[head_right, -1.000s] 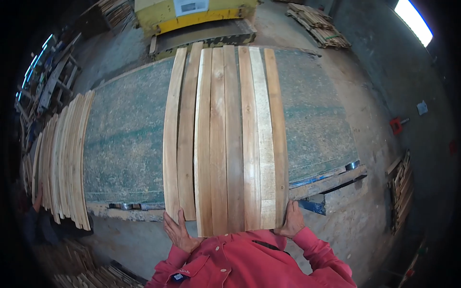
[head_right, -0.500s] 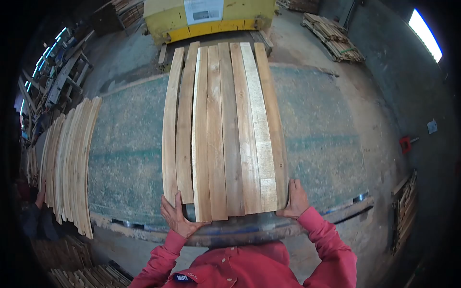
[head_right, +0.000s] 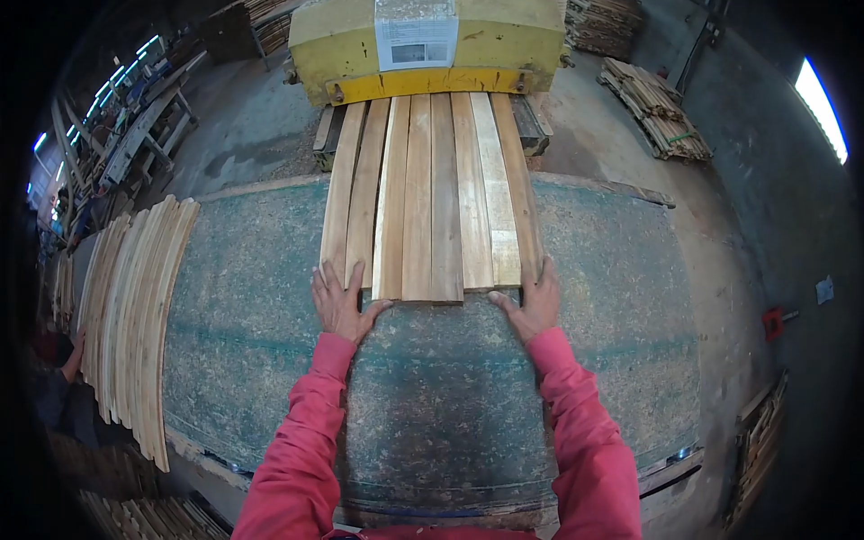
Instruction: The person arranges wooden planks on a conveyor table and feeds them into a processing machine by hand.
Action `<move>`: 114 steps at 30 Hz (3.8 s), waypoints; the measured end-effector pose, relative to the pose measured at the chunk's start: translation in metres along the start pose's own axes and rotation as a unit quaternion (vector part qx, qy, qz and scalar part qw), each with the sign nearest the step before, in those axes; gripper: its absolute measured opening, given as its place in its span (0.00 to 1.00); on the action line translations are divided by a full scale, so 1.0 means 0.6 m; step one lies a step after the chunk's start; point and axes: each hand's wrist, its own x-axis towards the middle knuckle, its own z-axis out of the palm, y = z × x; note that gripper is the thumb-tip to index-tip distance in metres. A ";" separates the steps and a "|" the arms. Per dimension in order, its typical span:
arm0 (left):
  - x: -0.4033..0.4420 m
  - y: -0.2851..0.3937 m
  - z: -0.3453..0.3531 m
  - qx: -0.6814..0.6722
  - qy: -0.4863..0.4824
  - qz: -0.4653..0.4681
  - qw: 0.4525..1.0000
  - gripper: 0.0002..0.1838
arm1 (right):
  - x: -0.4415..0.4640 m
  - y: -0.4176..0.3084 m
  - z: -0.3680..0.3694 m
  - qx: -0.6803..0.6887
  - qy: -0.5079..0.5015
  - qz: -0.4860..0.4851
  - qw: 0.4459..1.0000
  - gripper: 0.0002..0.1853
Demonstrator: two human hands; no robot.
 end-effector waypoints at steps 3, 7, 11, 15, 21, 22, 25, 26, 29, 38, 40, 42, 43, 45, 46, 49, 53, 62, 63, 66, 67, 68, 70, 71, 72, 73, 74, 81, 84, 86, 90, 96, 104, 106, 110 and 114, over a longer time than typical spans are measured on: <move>0.023 0.003 0.004 0.000 -0.035 -0.006 0.999 0.54 | 0.026 -0.014 0.036 -0.037 0.002 0.026 0.999 0.48; 0.029 0.001 0.004 -0.014 -0.055 -0.005 0.998 0.53 | 0.039 -0.017 0.045 -0.058 -0.004 0.040 0.997 0.46; 0.048 0.001 -0.030 -0.011 -0.031 -0.010 0.999 0.52 | 0.052 -0.092 -0.015 -0.075 -0.050 0.111 0.990 0.46; -0.070 0.012 -0.131 -0.075 0.062 -0.008 0.995 0.43 | -0.099 -0.112 -0.035 0.115 0.038 -0.011 0.993 0.42; -0.435 -0.109 -0.273 -0.153 0.121 -0.078 0.978 0.27 | -0.412 -0.174 -0.078 0.297 -0.089 -0.023 0.951 0.15; -0.503 -0.146 -0.287 -0.121 0.119 -0.119 0.978 0.27 | -0.437 -0.193 -0.086 0.310 -0.088 -0.012 0.946 0.11; -0.686 -0.262 -0.337 -0.019 0.131 -0.280 0.951 0.24 | -0.476 -0.250 -0.088 0.390 -0.125 0.035 0.911 0.07; -0.742 -0.312 -0.347 0.003 0.139 -0.331 0.934 0.23 | -0.484 -0.268 -0.081 0.419 -0.147 0.052 0.894 0.09; -0.836 -0.407 -0.431 0.033 0.178 -0.430 0.885 0.21 | -0.485 -0.336 -0.031 0.453 -0.149 -0.008 0.879 0.12; -0.951 -0.908 -0.498 -0.018 0.335 -0.570 0.750 0.21 | -0.470 -0.645 0.069 0.456 -0.201 -0.116 0.859 0.14; -0.923 -1.042 -0.509 -0.074 0.355 -0.604 0.710 0.24 | -0.488 -0.706 0.117 0.446 -0.213 -0.097 0.864 0.14; -0.871 -1.187 -0.529 -0.071 0.305 -0.662 0.681 0.28 | -0.512 -0.766 0.168 0.429 -0.223 -0.061 0.873 0.14; -0.863 -1.269 -0.519 -0.066 0.252 -0.691 0.674 0.31 | -0.519 -0.813 0.173 0.399 -0.228 -0.062 0.886 0.15; -0.810 -1.397 -0.500 -0.268 0.260 -0.775 0.509 0.32 | -0.527 -0.888 0.183 0.353 -0.369 0.132 0.849 0.12; -0.780 -1.438 -0.499 -0.280 0.252 -0.766 0.521 0.31 | -0.528 -0.926 0.194 0.324 -0.430 0.230 0.810 0.19; -0.725 -1.512 -0.478 -0.270 0.245 -0.743 0.561 0.30 | -0.530 -1.031 0.247 0.328 -0.325 -0.020 0.887 0.10; -0.761 -1.546 -0.393 -0.266 0.305 -0.708 0.578 0.31 | -0.519 -1.149 0.289 0.288 -0.285 -0.101 0.909 0.13; -0.771 -1.287 -0.446 0.138 -0.020 -0.640 0.755 0.32 | -0.501 -1.255 0.350 0.094 -0.342 -0.042 0.934 0.51; -0.725 -1.287 -0.461 0.168 0.039 -0.576 0.799 0.33 | -0.498 -1.262 0.347 0.084 -0.343 -0.026 0.935 0.52; -0.555 -1.346 -0.456 0.148 0.138 -0.412 0.888 0.36 | -0.495 -1.268 0.347 0.086 -0.349 -0.007 0.933 0.56; -0.506 -1.379 -0.428 0.084 0.109 -0.384 0.913 0.36 | -0.496 -1.270 0.348 0.079 -0.346 -0.007 0.935 0.56; -0.452 -1.390 -0.414 0.079 0.071 -0.393 0.913 0.36 | -0.497 -1.271 0.349 0.073 -0.343 -0.007 0.936 0.56; -0.356 -1.377 -0.375 0.064 -0.006 -0.407 0.911 0.36 | -0.493 -1.270 0.343 0.087 -0.348 0.001 0.933 0.57; -0.334 -1.355 -0.362 0.075 0.013 -0.424 0.902 0.36 | -0.490 -1.270 0.340 0.096 -0.357 0.011 0.929 0.58; -0.318 -1.332 -0.360 0.089 0.033 -0.442 0.892 0.37 | -0.490 -1.270 0.341 0.108 -0.366 0.020 0.924 0.58; -0.305 -1.313 -0.357 0.104 0.054 -0.459 0.881 0.38 | -0.494 -1.267 0.349 0.105 -0.364 0.016 0.925 0.63; -0.302 -1.303 -0.351 0.107 0.064 -0.448 0.885 0.39 | -0.500 -1.261 0.355 0.101 -0.333 0.004 0.938 0.65; -0.358 -1.173 -0.346 0.113 0.078 -0.421 0.897 0.42 | -0.546 -1.149 0.297 0.047 -0.338 0.012 0.940 0.75; -0.387 -1.053 -0.349 0.105 0.058 -0.421 0.899 0.42 | -0.583 -1.052 0.240 0.062 -0.338 0.023 0.939 0.74; -0.401 -0.970 -0.348 0.112 0.048 -0.416 0.901 0.42 | -0.613 -0.980 0.203 0.069 -0.323 0.024 0.944 0.73; -0.427 -0.775 -0.305 0.131 0.060 -0.381 0.913 0.41 | -0.658 -0.797 0.128 0.058 -0.293 0.040 0.954 0.73; -0.396 -0.469 -0.250 0.116 0.065 -0.305 0.943 0.41 | -0.656 -0.569 0.000 0.050 -0.248 0.154 0.955 0.69; -0.379 -0.207 -0.151 0.043 0.063 -0.213 0.974 0.51 | -0.604 -0.319 -0.096 0.037 -0.186 0.191 0.963 0.71; -0.410 -0.176 -0.191 0.021 0.011 -0.177 0.984 0.50 | -0.626 -0.280 -0.095 0.071 -0.176 0.165 0.968 0.72; -0.567 -0.133 -0.299 -0.015 0.066 0.039 0.997 0.47 | -0.735 -0.270 -0.158 0.035 -0.187 0.081 0.978 0.76; -0.770 -0.092 -0.369 -0.124 -0.075 0.242 0.959 0.49 | -0.884 -0.297 -0.196 -0.028 -0.204 0.031 0.978 0.78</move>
